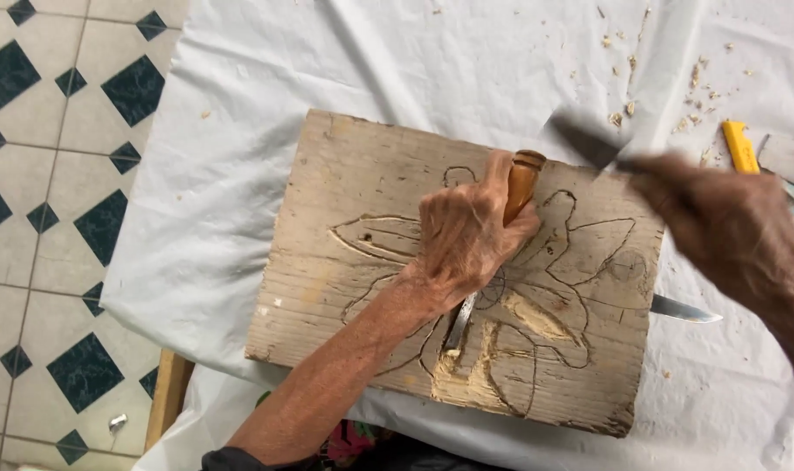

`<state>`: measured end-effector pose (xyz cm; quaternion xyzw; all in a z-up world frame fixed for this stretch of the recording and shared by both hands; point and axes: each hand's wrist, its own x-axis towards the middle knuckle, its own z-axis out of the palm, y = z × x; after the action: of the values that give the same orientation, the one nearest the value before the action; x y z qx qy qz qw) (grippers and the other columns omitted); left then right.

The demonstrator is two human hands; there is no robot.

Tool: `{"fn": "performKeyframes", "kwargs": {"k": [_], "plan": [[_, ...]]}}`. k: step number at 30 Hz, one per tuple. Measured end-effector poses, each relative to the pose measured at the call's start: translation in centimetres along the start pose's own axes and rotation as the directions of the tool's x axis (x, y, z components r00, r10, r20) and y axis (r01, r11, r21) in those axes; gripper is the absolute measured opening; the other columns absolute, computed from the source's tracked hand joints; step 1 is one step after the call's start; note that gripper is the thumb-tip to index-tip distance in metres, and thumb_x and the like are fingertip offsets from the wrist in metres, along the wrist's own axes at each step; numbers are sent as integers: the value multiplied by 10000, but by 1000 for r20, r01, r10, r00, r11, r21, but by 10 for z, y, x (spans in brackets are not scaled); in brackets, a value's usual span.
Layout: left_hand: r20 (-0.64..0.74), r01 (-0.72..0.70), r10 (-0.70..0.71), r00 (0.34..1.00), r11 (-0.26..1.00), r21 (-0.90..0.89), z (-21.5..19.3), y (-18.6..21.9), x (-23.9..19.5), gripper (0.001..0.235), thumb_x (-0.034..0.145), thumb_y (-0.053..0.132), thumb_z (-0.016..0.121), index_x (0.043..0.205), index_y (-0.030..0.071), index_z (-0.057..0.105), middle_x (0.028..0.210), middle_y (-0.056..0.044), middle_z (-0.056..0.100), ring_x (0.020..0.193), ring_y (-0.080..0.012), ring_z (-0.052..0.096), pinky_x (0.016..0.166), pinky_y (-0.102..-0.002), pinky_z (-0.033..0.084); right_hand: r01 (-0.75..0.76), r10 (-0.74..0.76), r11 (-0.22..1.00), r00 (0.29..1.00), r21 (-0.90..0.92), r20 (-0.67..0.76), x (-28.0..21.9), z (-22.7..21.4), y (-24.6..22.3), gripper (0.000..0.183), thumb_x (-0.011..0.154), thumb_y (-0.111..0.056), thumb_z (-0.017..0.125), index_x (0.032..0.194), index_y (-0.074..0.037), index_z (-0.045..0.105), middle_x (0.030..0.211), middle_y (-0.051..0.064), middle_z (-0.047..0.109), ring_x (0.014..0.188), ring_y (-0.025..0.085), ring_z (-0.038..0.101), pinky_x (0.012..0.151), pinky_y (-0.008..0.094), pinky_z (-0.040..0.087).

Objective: The person carves a flower design into a rectangular wooden board using a chisel and hammer. They repeatedly strike the chisel to remove wood along the drawn outlines, occasionally brushing away wood shavings with their hand.

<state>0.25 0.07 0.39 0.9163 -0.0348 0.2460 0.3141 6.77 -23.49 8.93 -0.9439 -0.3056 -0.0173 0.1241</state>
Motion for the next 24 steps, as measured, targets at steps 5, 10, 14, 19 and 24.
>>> {"fn": "performKeyframes", "kwargs": {"k": [5, 10, 14, 19, 24], "plan": [[25, 34, -34, 999, 999, -13, 9, -2, -6, 335, 1007, 388, 602, 1124, 76, 565, 537, 82, 440, 357, -72, 417, 331, -268, 414, -307, 282, 946, 937, 102, 206, 5, -10, 2, 243, 1093, -78, 679, 1326, -84, 747, 531, 126, 598, 317, 209, 378, 221, 364, 298], [8, 15, -16, 1000, 998, 53, 12, -4, -6, 465, 1001, 495, 586, 1175, 64, 590, 527, 113, 354, 381, -46, 312, 329, -248, 313, -147, 164, 982, 975, -118, 152, -11, 5, 13, 338, 1132, -252, 576, 1425, -141, 702, 494, 101, 573, 301, 195, 498, 243, 340, 467], [29, 7, -8, 1000, 1000, 27, 7, -4, -3, 375, 1002, 431, 614, 1132, 83, 568, 532, 95, 398, 364, -61, 373, 338, -263, 385, -184, 178, 983, 967, 21, 183, -7, -3, 19, 302, 1062, -161, 673, 1344, -75, 741, 591, 125, 698, 297, 192, 481, 234, 326, 360], [17, 16, -16, 1000, 1000, 23, 8, -3, -6, 365, 996, 440, 587, 1081, 87, 561, 539, 77, 454, 369, -78, 427, 339, -273, 407, -42, 43, 999, 999, 17, -20, -14, 6, 17, 237, 1185, -49, 623, 1375, 48, 726, 609, 138, 586, 371, 194, 457, 285, 331, 375], [0, -9, 9, 1000, 1000, 4, 9, -6, -1, 295, 1031, 351, 556, 1126, 72, 565, 549, 84, 436, 372, -73, 417, 345, -262, 412, -123, 120, 992, 987, 24, 104, -17, -4, 11, 319, 1077, -144, 672, 1374, -42, 730, 651, 116, 669, 315, 180, 446, 288, 322, 391]]}}
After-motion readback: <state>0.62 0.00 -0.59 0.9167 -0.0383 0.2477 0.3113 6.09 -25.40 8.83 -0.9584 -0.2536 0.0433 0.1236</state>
